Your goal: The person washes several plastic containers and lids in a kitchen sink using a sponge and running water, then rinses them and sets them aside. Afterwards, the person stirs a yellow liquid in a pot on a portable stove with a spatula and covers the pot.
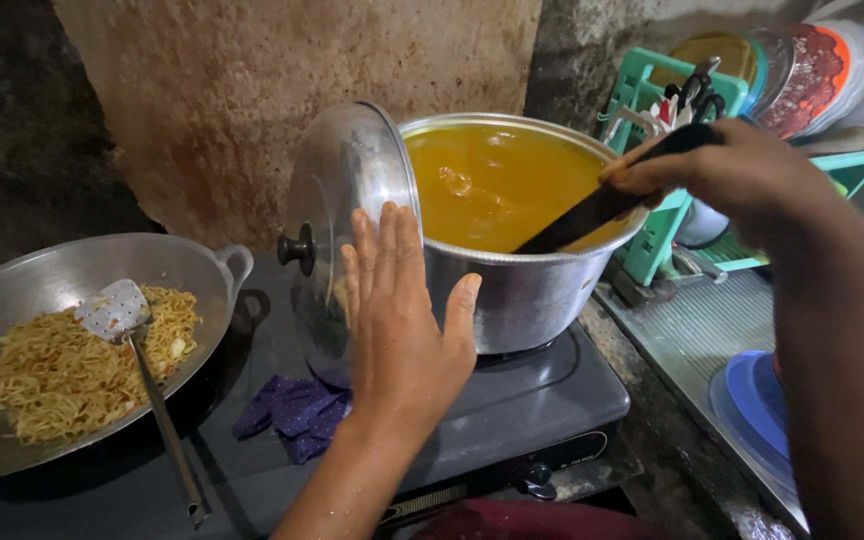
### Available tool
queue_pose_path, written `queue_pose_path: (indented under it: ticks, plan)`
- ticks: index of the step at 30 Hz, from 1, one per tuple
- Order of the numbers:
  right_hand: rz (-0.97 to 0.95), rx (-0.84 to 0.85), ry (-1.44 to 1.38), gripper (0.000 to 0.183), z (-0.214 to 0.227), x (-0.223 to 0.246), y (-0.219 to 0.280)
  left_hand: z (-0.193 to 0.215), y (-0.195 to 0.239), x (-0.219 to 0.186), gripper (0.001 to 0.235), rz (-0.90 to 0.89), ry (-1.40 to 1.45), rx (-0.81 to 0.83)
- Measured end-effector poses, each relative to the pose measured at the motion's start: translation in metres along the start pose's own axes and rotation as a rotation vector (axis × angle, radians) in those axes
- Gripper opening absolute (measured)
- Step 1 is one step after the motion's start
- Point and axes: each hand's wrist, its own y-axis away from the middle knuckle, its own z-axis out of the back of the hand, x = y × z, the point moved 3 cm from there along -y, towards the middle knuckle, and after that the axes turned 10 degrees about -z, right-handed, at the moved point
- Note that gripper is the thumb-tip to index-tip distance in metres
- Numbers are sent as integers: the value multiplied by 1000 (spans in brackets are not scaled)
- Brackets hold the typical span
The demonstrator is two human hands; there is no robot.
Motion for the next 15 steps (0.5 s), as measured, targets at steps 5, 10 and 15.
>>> queue_pose_path:
  ticks: [5,10,15]
  plan:
    - [82,-146,-280,27,12,-9,28,-1,0,1,81,1,-14,4]
    - [213,-350,-357,28,31,-11,48,0,0,0,79,-27,-13,-10]
    - [208,-357,-411,33,35,-17,45,-1,-1,-1,79,-34,-17,-1]
